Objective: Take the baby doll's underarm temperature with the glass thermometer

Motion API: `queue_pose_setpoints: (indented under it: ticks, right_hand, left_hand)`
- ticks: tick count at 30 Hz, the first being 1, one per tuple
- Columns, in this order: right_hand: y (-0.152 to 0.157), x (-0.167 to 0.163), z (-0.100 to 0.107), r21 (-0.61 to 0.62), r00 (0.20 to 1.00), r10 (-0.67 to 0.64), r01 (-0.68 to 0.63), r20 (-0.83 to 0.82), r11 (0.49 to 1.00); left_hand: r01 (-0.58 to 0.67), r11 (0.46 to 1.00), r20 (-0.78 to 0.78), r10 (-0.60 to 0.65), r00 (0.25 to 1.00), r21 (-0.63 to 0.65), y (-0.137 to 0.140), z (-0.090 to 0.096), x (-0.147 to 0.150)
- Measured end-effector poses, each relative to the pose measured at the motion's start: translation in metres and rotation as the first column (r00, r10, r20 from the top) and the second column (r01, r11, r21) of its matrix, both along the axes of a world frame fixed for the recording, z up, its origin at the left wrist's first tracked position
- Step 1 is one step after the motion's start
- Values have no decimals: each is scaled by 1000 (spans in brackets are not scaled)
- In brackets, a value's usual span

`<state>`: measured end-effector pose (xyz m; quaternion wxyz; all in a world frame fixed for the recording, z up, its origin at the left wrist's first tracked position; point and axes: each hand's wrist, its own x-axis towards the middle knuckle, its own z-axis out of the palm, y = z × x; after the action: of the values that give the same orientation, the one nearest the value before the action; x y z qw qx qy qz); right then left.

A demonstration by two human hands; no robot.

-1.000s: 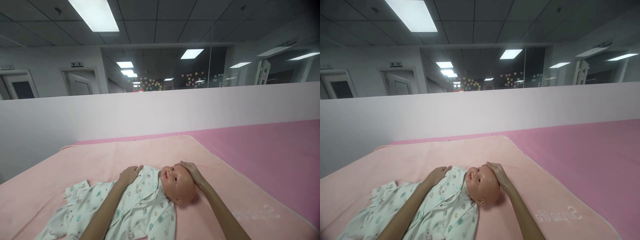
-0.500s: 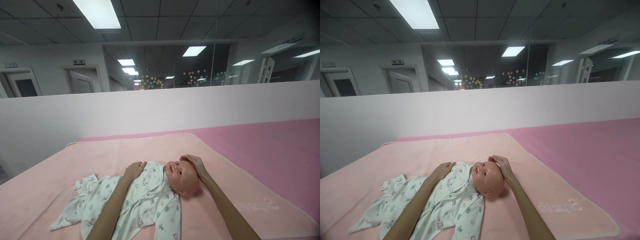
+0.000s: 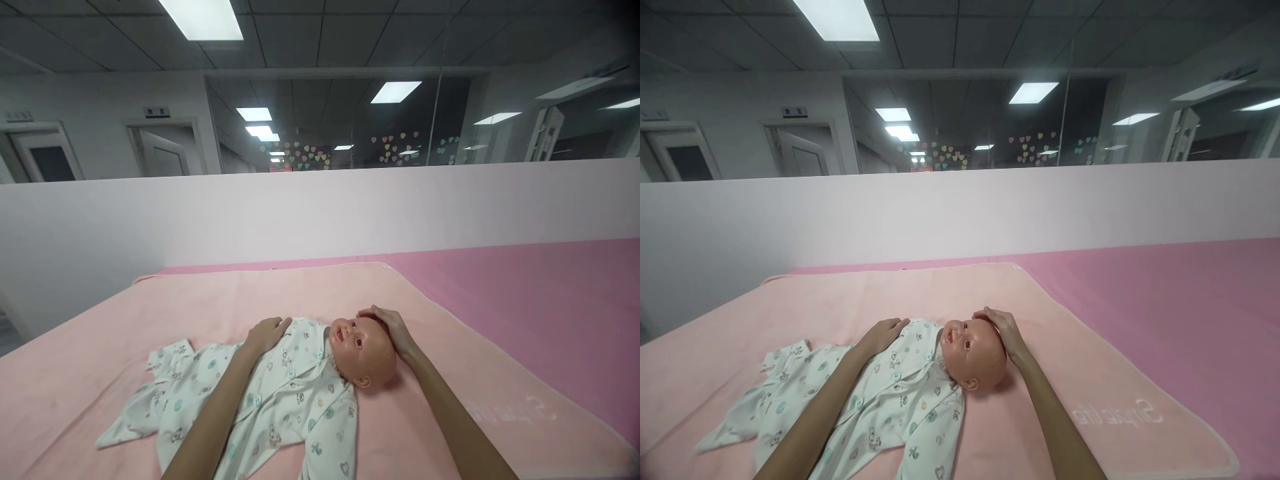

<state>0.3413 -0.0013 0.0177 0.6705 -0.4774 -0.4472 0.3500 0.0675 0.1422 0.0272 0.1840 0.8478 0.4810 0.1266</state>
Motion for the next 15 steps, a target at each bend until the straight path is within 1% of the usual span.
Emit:
queue_pose_setpoints:
  ticks: [4,8,9,15]
  right_hand:
    - [-2,3,0,11,1000,0,0,0,1000]
    - [-4,-1,3,-42,989,129,-126,73,991]
    - [-5,-2,4,-50,986,143,-139,82,989]
    - [-6,-4,4,-33,989,117,-114,85,993]
  left_hand:
    - [-1,1000,-4,1,1000,6,-1,1,0]
    - [1,1000,-6,-1,1000,13,-1,0,0]
    - [2,1000,-6,-2,1000,15,-1,0,0]
    - [-1,1000,-7,1,1000,13,-2,2,-1]
